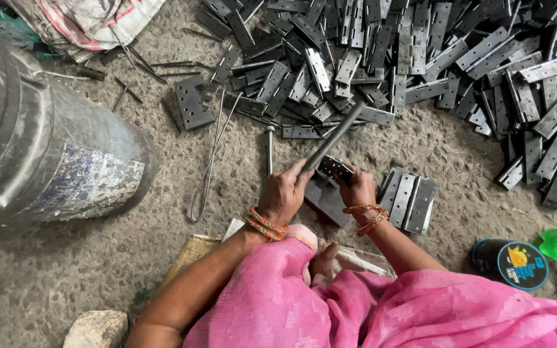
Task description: The person sits on the ground and assembles metal hinges by placing them on a metal block and striking them with a cylindrical metal rod. They repeatedly pick up hinges from a large pile, position them, strike them, and then place the finished pieces into a nearby bucket.
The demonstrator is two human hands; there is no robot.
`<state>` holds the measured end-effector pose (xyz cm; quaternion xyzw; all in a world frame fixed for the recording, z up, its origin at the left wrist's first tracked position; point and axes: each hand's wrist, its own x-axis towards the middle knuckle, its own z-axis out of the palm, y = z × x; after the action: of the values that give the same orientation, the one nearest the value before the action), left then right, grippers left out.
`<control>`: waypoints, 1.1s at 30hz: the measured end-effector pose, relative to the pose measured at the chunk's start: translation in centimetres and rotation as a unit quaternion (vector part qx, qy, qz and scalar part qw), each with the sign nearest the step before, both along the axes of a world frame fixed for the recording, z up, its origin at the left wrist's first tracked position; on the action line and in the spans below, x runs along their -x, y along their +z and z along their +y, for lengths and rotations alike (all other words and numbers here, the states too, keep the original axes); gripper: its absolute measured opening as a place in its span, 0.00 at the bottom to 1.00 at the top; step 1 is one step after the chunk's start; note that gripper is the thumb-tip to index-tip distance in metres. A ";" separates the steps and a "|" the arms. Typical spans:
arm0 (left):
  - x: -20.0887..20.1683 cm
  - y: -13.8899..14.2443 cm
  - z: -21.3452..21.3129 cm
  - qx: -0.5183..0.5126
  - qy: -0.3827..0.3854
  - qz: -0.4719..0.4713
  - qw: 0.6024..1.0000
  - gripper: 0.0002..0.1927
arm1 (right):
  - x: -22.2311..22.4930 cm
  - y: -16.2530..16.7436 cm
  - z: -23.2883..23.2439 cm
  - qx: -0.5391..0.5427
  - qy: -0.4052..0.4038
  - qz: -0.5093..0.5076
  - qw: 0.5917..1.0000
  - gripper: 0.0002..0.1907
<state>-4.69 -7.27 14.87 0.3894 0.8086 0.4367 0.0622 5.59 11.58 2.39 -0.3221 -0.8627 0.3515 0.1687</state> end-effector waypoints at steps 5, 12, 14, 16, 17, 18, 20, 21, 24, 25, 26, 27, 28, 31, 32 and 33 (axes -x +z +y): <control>-0.4 0.8 -0.7 -0.145 -0.026 0.121 0.982 0.20 | 0.1 0.3 -0.1 -0.011 0.010 -0.020 1.000 0.13; 0.9 -5.5 -1.2 0.094 0.014 -0.060 0.994 0.18 | 0.5 -0.3 0.1 0.019 0.010 0.043 0.999 0.16; 2.5 -7.6 -2.3 0.113 0.049 -0.101 0.987 0.19 | -0.5 -1.0 1.2 0.041 0.021 0.034 0.998 0.14; 5.0 -9.2 -3.9 0.138 0.078 -0.096 0.983 0.17 | -1.7 -1.8 3.2 0.057 0.009 -0.004 0.998 0.13; 6.4 -10.0 -4.6 0.141 0.106 -0.088 0.980 0.17 | -2.7 -2.0 4.7 0.093 -0.004 -0.037 0.995 0.16; 7.9 -10.7 -5.5 0.192 0.142 -0.062 0.969 0.18 | -3.9 -2.1 6.4 0.130 -0.014 -0.069 0.989 0.19; 10.2 -11.8 -7.9 0.251 0.188 -0.009 0.949 0.17 | -6.9 -1.9 9.4 0.182 -0.021 -0.121 0.976 0.21; 11.0 -12.3 -8.9 0.257 0.201 0.020 0.945 0.16 | -8.3 -1.5 11.0 0.196 -0.017 -0.137 0.971 0.21; 12.8 -13.1 -12.1 0.388 0.263 0.000 0.884 0.16 | -12.6 -0.7 14.7 0.205 -0.018 -0.178 0.962 0.20; 13.3 -13.1 -12.8 0.395 0.260 0.028 0.881 0.15 | -13.6 -0.5 15.3 0.322 -0.073 -0.138 0.934 0.18; 13.5 -13.1 -12.9 0.403 0.254 0.056 0.878 0.14 | -14.4 -0.4 15.7 0.327 -0.084 -0.130 0.932 0.19; 13.7 -12.9 -12.9 0.410 0.245 0.084 0.874 0.13 | -15.1 -0.3 15.9 0.331 -0.097 -0.122 0.931 0.19; 13.8 -12.7 -12.4 0.416 0.235 0.081 0.875 0.12 | -15.7 -0.4 15.9 0.361 -0.124 -0.089 0.920 0.20; 13.4 -12.0 -7.7 0.362 0.167 0.117 0.910 0.14 | -16.6 -1.0 15.1 0.402 -0.166 -0.004 0.901 0.23; 12.9 -11.8 -5.8 0.332 0.121 0.125 0.927 0.13 | -16.9 -1.3 14.8 0.407 -0.175 0.021 0.896 0.23; 12.3 -11.6 -3.6 0.300 0.072 0.132 0.942 0.11 | -17.1 -1.7 14.6 0.385 -0.169 0.025 0.907 0.24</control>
<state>-16.99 -10.84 3.30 0.3473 0.9291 0.1213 0.0370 22.71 26.14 0.67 -0.4939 -0.5884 0.6307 0.1099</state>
